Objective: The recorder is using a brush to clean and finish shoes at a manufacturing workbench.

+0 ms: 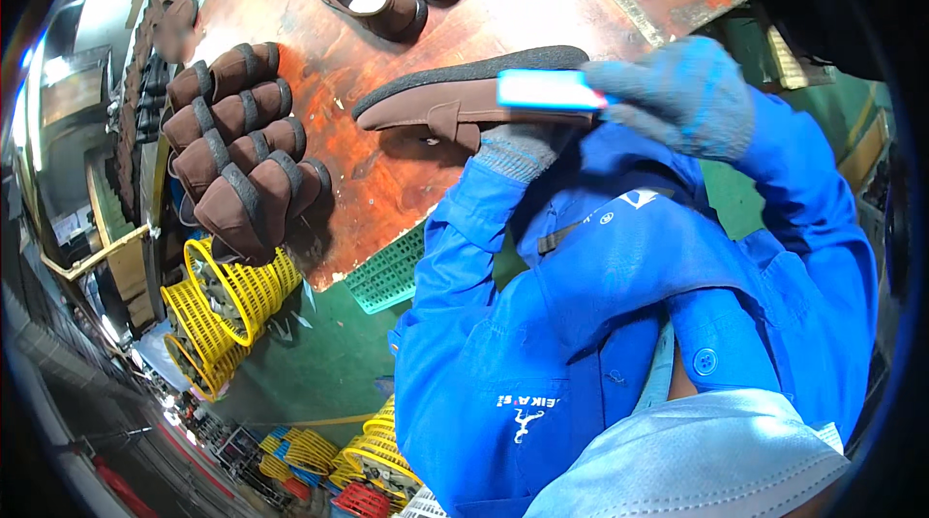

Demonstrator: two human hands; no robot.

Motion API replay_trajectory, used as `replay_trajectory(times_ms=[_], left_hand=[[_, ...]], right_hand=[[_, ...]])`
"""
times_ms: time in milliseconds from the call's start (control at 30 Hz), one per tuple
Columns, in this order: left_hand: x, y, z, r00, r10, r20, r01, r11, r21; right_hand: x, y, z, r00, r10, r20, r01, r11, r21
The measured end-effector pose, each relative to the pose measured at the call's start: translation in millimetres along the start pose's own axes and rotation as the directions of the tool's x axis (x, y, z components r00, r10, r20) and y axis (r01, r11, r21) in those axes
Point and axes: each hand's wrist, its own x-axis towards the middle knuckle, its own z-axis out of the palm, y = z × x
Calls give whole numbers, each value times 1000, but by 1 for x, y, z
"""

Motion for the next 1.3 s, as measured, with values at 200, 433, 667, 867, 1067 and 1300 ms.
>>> replay_trajectory(times_ms=[200, 433, 667, 867, 1067, 1300], left_hand=[[17, 33, -30, 944, -184, 274, 161, 982, 104], [7, 49, -46, 997, 59, -45, -27, 851, 525], [40, 134, -119, 858, -136, -495, -201, 798, -568], [21, 151, -134, 736, -277, -617, -531, 328, -781], [-21, 100, -133, 527, -522, -671, -670, 231, -706], [-24, 102, -130, 561, -489, -668, -658, 225, -718]], right_hand=[[7, -5, 23, 991, -38, 125, 59, 984, -168], [-83, 19, -4, 985, 89, 146, -23, 914, -404], [-19, 6, 8, 854, 100, -510, -19, 987, 163], [44, 2, 20, 866, -92, -492, 116, 993, 17], [-27, 20, 38, 987, -1, -160, -2, 1000, -22], [-5, 16, 22, 959, -77, -273, 43, 991, -128]])
